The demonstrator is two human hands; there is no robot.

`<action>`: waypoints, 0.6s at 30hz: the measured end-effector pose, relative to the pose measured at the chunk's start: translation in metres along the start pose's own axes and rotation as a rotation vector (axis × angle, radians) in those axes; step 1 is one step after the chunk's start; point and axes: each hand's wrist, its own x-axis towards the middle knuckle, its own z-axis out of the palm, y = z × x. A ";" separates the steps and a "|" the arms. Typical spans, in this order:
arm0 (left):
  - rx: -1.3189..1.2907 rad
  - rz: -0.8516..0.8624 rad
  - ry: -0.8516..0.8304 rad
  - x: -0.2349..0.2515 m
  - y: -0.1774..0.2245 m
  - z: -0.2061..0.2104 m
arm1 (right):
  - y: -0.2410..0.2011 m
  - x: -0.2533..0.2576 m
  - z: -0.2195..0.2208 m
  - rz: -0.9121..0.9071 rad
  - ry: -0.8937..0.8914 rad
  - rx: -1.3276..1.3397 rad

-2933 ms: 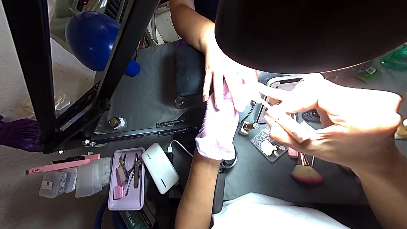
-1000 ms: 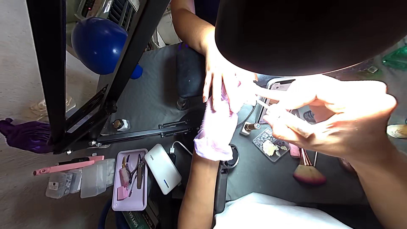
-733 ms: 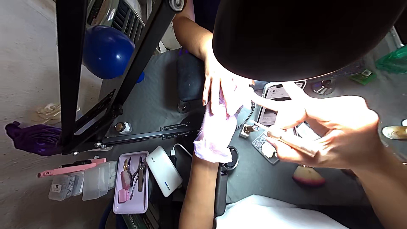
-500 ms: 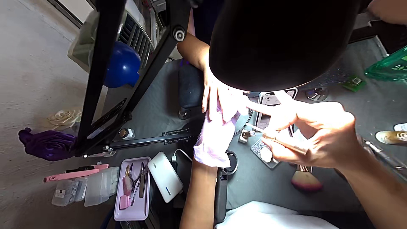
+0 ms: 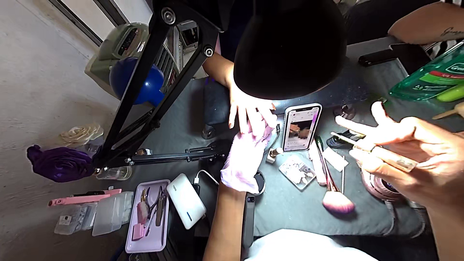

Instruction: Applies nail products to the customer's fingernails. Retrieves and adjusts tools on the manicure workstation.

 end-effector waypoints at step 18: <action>0.105 0.053 -0.090 -0.012 -0.005 0.006 | -0.001 -0.045 -0.010 0.095 0.006 -0.009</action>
